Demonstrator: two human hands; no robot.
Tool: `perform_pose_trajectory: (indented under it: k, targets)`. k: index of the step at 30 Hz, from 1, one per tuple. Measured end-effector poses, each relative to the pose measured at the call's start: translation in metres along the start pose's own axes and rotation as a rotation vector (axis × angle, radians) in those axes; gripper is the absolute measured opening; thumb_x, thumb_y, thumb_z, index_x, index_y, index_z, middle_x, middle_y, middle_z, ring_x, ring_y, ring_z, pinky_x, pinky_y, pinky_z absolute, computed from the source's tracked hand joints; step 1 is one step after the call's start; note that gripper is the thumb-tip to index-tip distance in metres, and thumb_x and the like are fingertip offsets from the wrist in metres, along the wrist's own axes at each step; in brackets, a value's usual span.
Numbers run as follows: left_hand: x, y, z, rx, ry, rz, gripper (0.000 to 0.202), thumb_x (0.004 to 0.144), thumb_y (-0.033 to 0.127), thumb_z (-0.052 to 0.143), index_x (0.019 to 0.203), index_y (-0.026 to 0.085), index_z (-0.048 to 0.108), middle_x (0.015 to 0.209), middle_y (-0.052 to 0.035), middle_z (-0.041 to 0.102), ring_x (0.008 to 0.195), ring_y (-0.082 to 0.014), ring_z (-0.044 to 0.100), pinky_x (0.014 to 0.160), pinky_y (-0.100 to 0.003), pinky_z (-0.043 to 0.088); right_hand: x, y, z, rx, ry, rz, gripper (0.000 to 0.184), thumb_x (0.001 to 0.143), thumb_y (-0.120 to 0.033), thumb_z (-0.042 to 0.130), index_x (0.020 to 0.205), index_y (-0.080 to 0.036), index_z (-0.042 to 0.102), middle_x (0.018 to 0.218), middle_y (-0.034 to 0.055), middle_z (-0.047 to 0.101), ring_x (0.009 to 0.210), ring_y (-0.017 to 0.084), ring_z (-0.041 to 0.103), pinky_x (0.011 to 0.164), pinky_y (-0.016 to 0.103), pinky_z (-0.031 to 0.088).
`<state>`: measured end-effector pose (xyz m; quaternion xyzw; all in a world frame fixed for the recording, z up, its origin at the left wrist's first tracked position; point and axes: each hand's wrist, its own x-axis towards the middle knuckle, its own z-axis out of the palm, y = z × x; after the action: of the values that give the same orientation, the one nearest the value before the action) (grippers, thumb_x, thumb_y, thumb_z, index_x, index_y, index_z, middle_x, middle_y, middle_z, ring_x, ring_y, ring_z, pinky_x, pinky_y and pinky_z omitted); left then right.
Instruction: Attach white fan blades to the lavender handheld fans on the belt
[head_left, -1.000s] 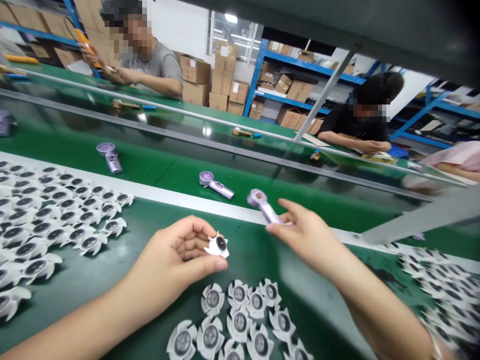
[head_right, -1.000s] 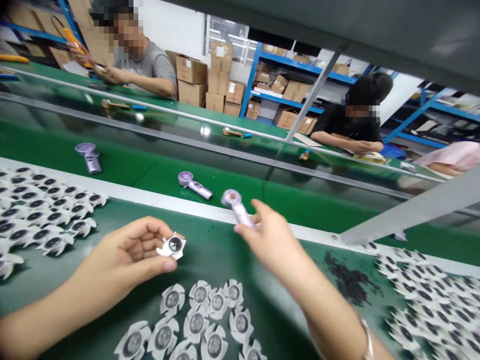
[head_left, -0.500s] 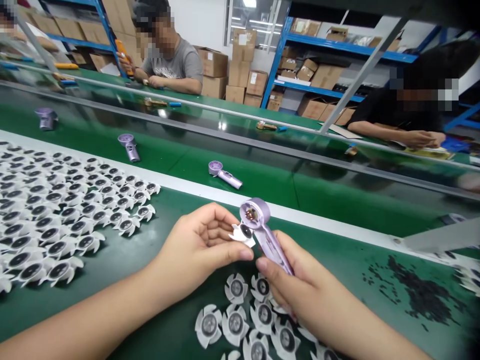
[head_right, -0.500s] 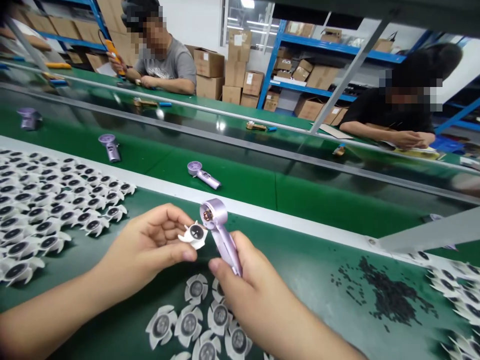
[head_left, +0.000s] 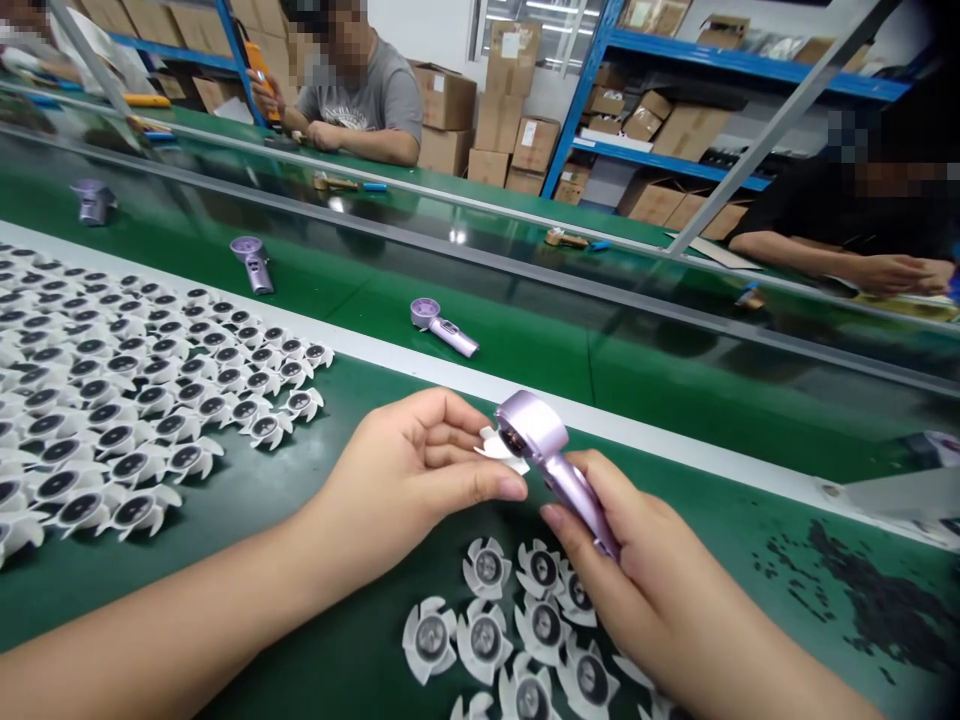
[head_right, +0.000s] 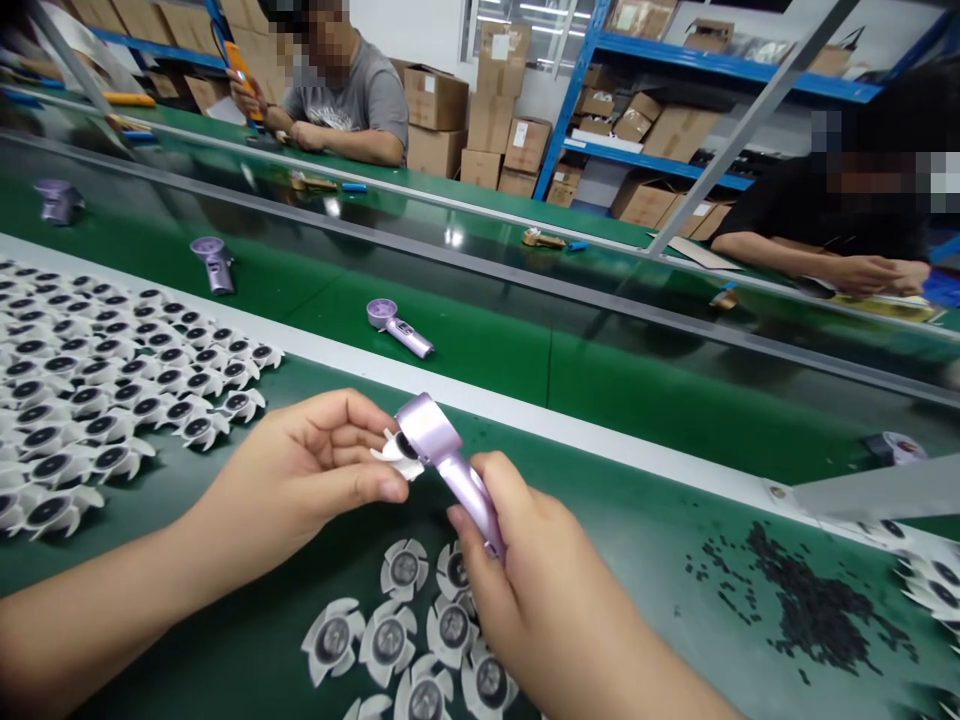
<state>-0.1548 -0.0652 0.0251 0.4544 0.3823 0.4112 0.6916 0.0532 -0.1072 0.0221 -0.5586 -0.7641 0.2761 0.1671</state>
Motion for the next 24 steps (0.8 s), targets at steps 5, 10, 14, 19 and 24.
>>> perform_pose_trajectory:
  k: [5, 10, 14, 19, 24]
  targets:
    - [-0.002, 0.001, -0.002, 0.073, 0.000, -0.031, 0.033, 0.069, 0.015, 0.085, 0.085, 0.017, 0.056, 0.073, 0.0033, 0.076, 0.072, -0.0098, 0.073, 0.069, -0.014, 0.055, -0.001, 0.002, -0.007, -0.132, -0.057, -0.040, 0.006, 0.095, -0.025, 0.038, 0.090, -0.026, 0.039, 0.064, -0.0051, 0.054, 0.048, 0.014, 0.047, 0.044, 0.024, 0.032]
    - [0.001, 0.001, -0.004, 0.100, -0.003, -0.135, 0.042, 0.062, 0.016, 0.089, 0.082, 0.017, 0.052, 0.070, 0.0020, 0.075, 0.067, -0.0116, 0.072, 0.065, -0.018, 0.054, -0.001, 0.006, -0.005, -0.349, -0.075, -0.088, 0.009, 0.089, -0.020, 0.039, 0.086, -0.026, 0.034, 0.061, -0.0034, 0.054, 0.045, 0.017, 0.049, 0.042, 0.026, 0.025]
    - [0.004, 0.000, -0.007, 0.037, -0.069, -0.194, 0.041, 0.065, 0.016, 0.087, 0.083, 0.016, 0.051, 0.070, 0.0004, 0.075, 0.064, -0.0086, 0.069, 0.063, -0.016, 0.052, -0.003, 0.010, -0.007, -0.400, -0.121, -0.114, 0.012, 0.086, -0.016, 0.043, 0.090, -0.025, 0.036, 0.064, -0.0025, 0.056, 0.048, 0.018, 0.053, 0.044, 0.026, 0.025]
    - [0.001, -0.003, -0.009, -0.123, -0.132, -0.286, 0.037, 0.070, 0.024, 0.086, 0.080, 0.015, 0.052, 0.071, -0.0013, 0.074, 0.062, -0.0051, 0.066, 0.058, -0.010, 0.048, -0.005, 0.015, -0.010, -0.427, -0.124, -0.159, 0.013, 0.086, -0.016, 0.046, 0.091, -0.024, 0.038, 0.065, -0.0023, 0.056, 0.049, 0.017, 0.052, 0.046, 0.026, 0.024]
    - [-0.001, -0.002, -0.008, -0.138, -0.127, -0.306, 0.042, 0.068, 0.033, 0.088, 0.078, 0.016, 0.050, 0.071, -0.0003, 0.072, 0.068, -0.0072, 0.069, 0.057, -0.008, 0.048, -0.004, 0.004, -0.007, -0.310, -0.141, -0.142, 0.009, 0.088, -0.019, 0.048, 0.091, -0.023, 0.040, 0.066, -0.0013, 0.057, 0.051, 0.015, 0.049, 0.047, 0.026, 0.024]
